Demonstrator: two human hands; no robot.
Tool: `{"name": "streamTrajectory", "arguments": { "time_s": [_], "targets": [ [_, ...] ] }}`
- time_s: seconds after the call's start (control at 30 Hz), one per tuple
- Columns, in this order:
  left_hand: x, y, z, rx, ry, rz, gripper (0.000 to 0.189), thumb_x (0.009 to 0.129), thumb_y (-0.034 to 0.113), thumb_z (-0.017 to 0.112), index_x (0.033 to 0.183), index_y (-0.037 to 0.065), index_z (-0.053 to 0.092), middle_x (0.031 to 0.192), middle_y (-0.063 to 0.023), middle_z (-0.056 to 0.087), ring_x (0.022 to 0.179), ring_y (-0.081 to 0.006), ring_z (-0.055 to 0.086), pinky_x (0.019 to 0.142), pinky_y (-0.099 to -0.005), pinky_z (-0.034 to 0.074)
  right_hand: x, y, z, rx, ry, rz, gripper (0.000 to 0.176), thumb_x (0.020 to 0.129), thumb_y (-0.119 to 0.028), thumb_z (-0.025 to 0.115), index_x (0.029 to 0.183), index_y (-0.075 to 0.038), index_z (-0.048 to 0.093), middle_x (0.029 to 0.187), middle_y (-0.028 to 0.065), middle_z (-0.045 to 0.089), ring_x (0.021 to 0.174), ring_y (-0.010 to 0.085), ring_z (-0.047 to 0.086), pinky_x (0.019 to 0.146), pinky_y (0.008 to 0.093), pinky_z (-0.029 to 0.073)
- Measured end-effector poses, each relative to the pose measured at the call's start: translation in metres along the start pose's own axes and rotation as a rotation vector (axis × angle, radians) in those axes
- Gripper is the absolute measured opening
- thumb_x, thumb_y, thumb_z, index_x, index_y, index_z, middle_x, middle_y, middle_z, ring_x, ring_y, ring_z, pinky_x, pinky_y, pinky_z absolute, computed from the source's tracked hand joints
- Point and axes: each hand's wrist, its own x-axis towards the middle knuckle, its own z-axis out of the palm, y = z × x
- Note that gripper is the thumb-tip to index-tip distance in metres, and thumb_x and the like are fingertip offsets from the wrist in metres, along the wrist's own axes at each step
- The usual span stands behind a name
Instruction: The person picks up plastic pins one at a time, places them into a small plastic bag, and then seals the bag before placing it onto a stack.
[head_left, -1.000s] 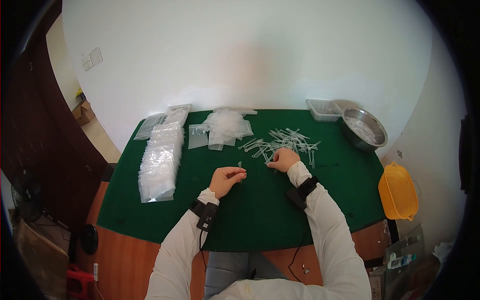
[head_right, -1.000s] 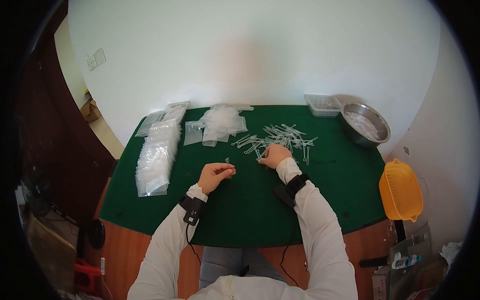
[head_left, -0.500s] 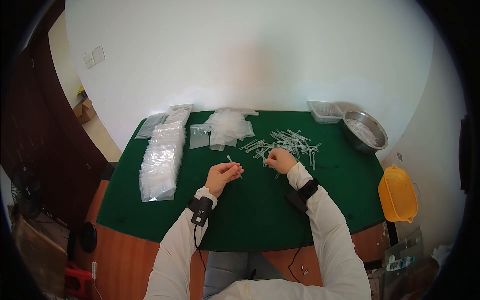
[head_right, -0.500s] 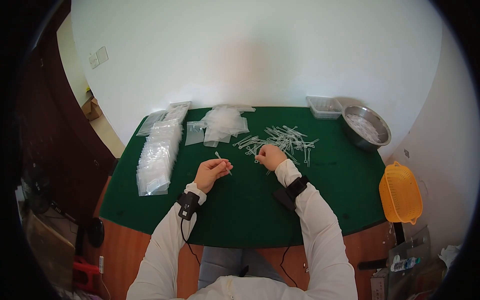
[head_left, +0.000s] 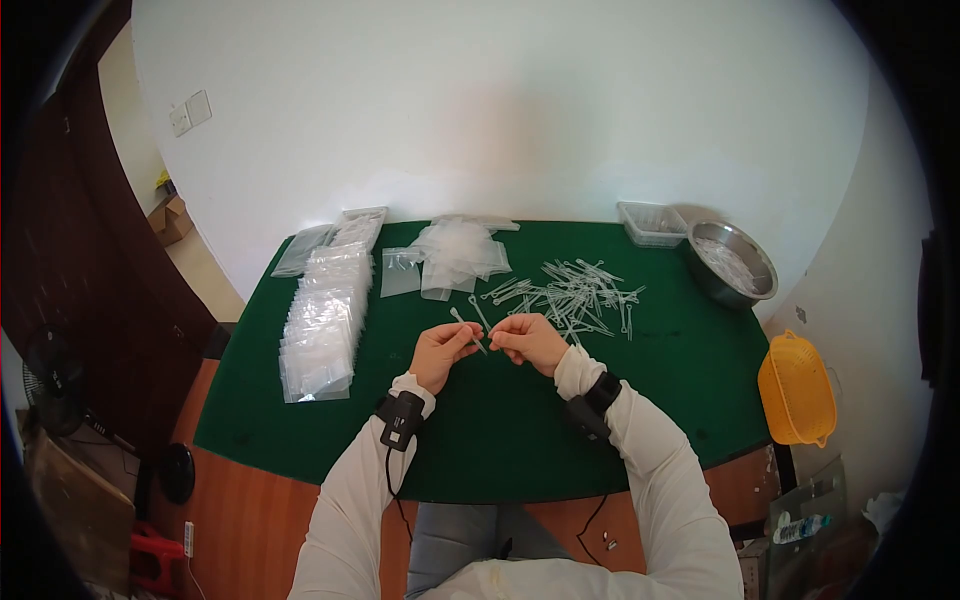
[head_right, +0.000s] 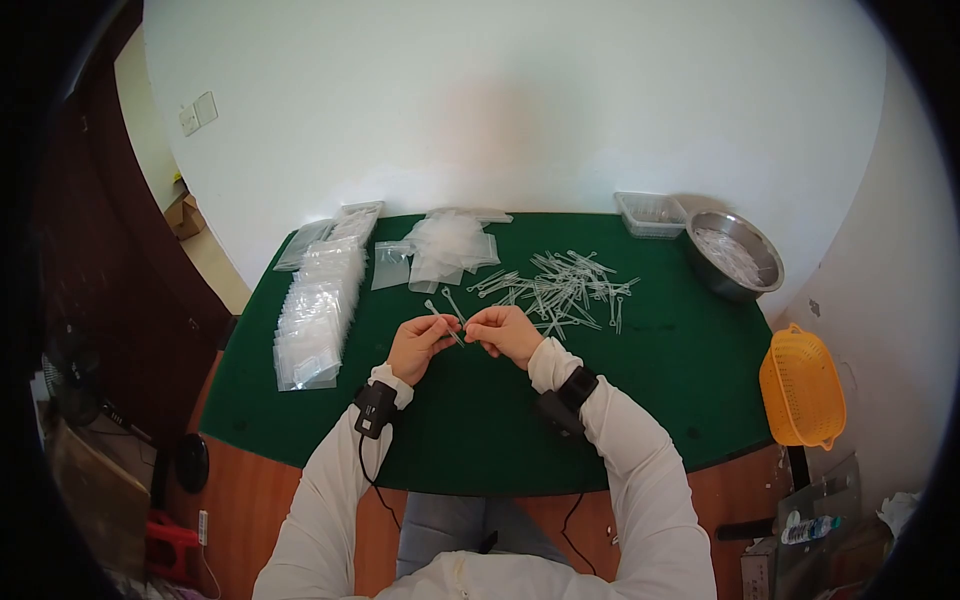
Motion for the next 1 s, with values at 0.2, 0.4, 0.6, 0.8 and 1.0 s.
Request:
{"name": "streamTrajectory", "arguments": {
  "time_s": [0.2,0.4,0.6,0.8,1.0],
  "targets": [
    [0.000,-0.001,0.000,0.064,-0.052,0.033,0.022,0.084,0.017,0.056,0.097,0.000,0.060,0.091,-0.0046,0.060,0.082,-0.0109,0.056,0.075,-0.0236,0.046,0.005,0.018,0.000,0.020,0.026,-0.060,0.011,0.079,-0.012,0.060,0.083,-0.001,0.059,0.070,0.0035,0.059,0.050,0.0053,0.046,0.043,0.0182,0.036],
    [-0.001,0.000,0.004,0.097,-0.067,0.078,0.022,0.083,0.016,0.057,0.098,-0.001,0.060,0.091,-0.0051,0.060,0.081,-0.0105,0.056,0.074,-0.0233,0.046,0.007,0.024,0.003,0.003,0.032,-0.014,0.015,0.079,-0.016,0.061,0.081,-0.002,0.057,0.069,0.0037,0.058,0.047,0.0058,0.045,0.042,0.0186,0.035],
    [-0.002,0.000,0.010,0.130,-0.023,0.148,0.021,0.083,0.013,0.056,0.097,-0.002,0.060,0.091,-0.0070,0.061,0.081,-0.0120,0.058,0.074,-0.0235,0.047,0.007,0.024,0.003,-0.024,0.021,0.016,0.016,0.080,-0.018,0.061,0.080,-0.003,0.055,0.068,0.0035,0.057,0.048,0.0059,0.045,0.042,0.0189,0.036],
    [-0.002,0.000,0.009,0.133,-0.037,0.153,0.020,0.084,0.013,0.056,0.097,-0.002,0.060,0.090,-0.0079,0.062,0.082,-0.0129,0.058,0.075,-0.0242,0.047,0.007,0.021,0.003,-0.044,0.020,0.049,0.015,0.080,-0.018,0.060,0.079,-0.004,0.055,0.068,0.0026,0.056,0.050,0.0057,0.045,0.043,0.0191,0.037],
    [-0.001,0.001,0.009,0.150,0.022,0.131,0.018,0.084,0.012,0.055,0.094,-0.002,0.060,0.089,-0.0082,0.062,0.080,-0.0135,0.059,0.074,-0.0251,0.048,0.012,0.012,-0.024,-0.217,0.186,-0.029,0.013,0.081,-0.016,0.057,0.077,-0.004,0.056,0.066,0.0014,0.056,0.050,0.0052,0.045,0.042,0.0189,0.036]
  ]
}}
